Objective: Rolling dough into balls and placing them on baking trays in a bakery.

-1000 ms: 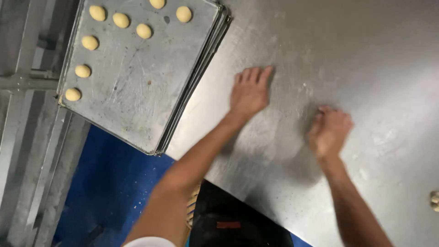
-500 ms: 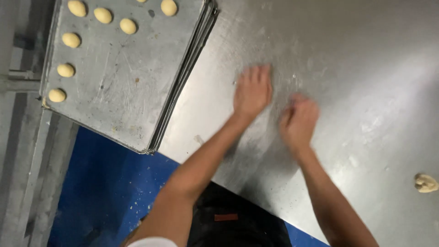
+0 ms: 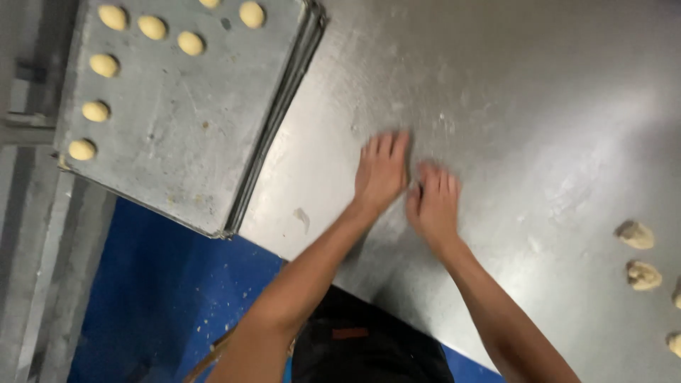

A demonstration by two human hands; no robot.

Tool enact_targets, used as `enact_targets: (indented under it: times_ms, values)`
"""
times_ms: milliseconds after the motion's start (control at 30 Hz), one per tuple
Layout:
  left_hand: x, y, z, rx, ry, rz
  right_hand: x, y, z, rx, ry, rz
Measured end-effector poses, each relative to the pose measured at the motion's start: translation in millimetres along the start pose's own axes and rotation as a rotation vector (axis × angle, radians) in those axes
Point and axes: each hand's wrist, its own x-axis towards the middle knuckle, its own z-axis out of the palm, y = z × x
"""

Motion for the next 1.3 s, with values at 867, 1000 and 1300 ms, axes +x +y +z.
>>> enact_targets:
  times_ms: [867, 1000, 1300]
  values:
    - [-59, -22, -75, -0.261, 0.254, -0.172, -4, -2, -61, -0.042, -0.039, 0.122]
    - [-74, -17, -93, -0.503, 0.258, -0.379, -13, -12, -83, 0.121, -0.029, 0.162]
    - [-43, -20, -83, -0.269, 0.144, -0.195, 31, -32, -70, 0.121, -0.223, 0.311]
